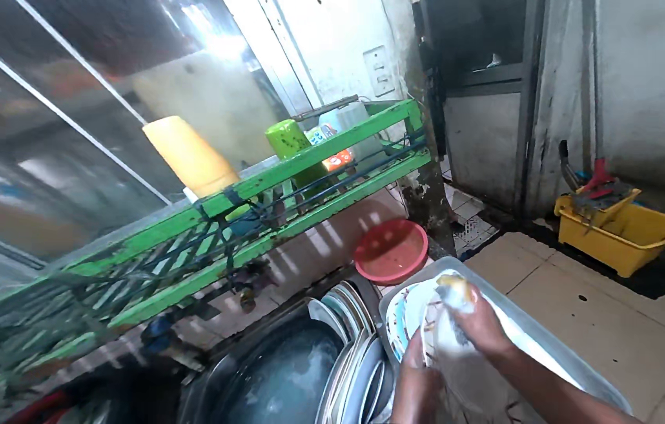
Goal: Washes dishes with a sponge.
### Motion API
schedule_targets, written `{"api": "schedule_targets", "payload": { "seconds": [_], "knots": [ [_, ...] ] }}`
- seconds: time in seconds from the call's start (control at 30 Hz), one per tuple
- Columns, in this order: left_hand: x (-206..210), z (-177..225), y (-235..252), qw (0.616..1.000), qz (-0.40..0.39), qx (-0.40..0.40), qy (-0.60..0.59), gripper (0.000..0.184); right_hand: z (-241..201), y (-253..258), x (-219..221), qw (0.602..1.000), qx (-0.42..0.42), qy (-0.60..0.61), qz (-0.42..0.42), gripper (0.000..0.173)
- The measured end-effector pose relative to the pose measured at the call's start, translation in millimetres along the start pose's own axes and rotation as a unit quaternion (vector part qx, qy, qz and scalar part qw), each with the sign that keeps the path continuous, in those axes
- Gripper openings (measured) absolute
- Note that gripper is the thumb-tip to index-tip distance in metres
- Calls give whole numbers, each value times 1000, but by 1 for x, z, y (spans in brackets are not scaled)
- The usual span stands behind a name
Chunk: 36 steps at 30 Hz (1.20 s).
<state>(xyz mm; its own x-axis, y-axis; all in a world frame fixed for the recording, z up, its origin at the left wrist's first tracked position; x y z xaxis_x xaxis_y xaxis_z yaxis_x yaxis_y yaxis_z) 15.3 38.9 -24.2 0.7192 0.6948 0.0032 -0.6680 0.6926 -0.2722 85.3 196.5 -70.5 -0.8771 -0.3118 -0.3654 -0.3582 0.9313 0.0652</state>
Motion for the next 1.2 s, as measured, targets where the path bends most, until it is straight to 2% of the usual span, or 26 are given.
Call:
{"api": "schedule_targets", "payload": {
  "seconds": [0.07,0.13,0.2,0.23,0.27,0.3,0.37,0.4,0.43,0.47,0.53,0.57,0.6,0.63,0.7,0.77,0.8,0.83,0.9,0.93,0.97,1.0,1.07,1.1,1.13,1.2],
  "knots": [
    [-2,-3,-3,1000,-14,11,-19,81,-1,-1,0,999,-14,-27,9,67],
    [-6,-7,-1,1000,2,3,-16,70,-12,-32,18,987,-160,7,31,66],
    [-9,-7,0,998,62,-2,-1,42,-27,-49,36,944,-319,51,62,61],
    [-12,-5,-3,997,73,0,0,44,-29,-45,38,940,-334,50,57,60],
    [-15,-2,-9,998,62,4,-5,58,-24,-33,36,954,-295,40,35,62],
    [-17,-2,-15,999,49,12,-15,69,-18,-15,29,976,-215,24,24,62],
    [-18,-7,-24,999,13,40,-35,77,-17,23,7,999,-29,-8,10,61],
    [-18,-12,-26,998,-3,39,-47,79,-21,32,-1,1000,3,-22,4,61],
    [-18,-13,-27,998,-14,26,-48,81,-28,31,-5,999,-10,-33,-9,60],
    [-19,-10,-26,999,-15,3,-38,77,-37,22,-3,997,-61,-33,-25,57],
    [-24,10,-22,999,6,-45,5,50,-58,-15,12,967,-246,-18,-68,53],
    [-27,19,-17,998,22,-48,22,30,-67,-34,22,937,-346,-7,-56,52],
    [-31,25,-14,998,32,-47,20,21,-70,-42,30,912,-409,6,-20,50],
    [-32,29,-15,997,48,-51,11,22,-66,-39,32,915,-403,17,-6,51],
    [-30,26,-23,992,94,-74,-33,31,-47,-11,26,969,-241,30,-32,57],
    [-25,14,-30,985,101,-96,-101,32,-37,15,12,995,-80,-10,-59,61],
    [-22,11,-31,984,78,-109,-121,32,-40,16,7,994,-76,-30,-73,61],
    [-21,11,-30,985,53,-113,-122,33,-48,6,5,987,-123,-43,-90,60],
    [-25,14,-23,993,11,-88,-80,24,-67,-32,15,945,-313,-34,-88,57],
    [-29,16,-20,996,6,-67,-60,22,-73,-45,23,912,-406,-21,-49,54],
    [-32,19,-18,998,12,-58,-34,24,-74,-47,28,899,-438,-6,-20,53],
    [-34,21,-20,997,24,-66,-14,33,-68,-40,29,913,-408,-1,-18,54],
    [-34,20,-28,994,57,-90,-27,51,-47,-5,21,976,-207,-8,-61,60],
    [-34,16,-33,992,65,-91,-57,51,-41,11,14,991,-116,-19,-60,62],
    [-32,13,-35,991,61,-86,-86,45,-42,20,8,995,-75,-32,-53,63],
    [-31,11,-36,989,21,-91,-111,33,-58,5,2,987,-130,-56,-78,64]
  ]
}}
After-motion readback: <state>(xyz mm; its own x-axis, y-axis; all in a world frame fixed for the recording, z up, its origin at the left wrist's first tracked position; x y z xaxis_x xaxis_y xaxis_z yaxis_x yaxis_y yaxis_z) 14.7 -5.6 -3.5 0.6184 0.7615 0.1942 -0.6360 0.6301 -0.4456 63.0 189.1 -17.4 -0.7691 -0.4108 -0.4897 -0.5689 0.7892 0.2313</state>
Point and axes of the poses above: each hand's wrist, its own y-axis towards the middle knuckle, its own x-axis out of the palm, z = x × y, the point moved 3 cm from there along y, towards the middle knuckle, and after that the axes turned 8 degrees about z, right-handed, at the moved point
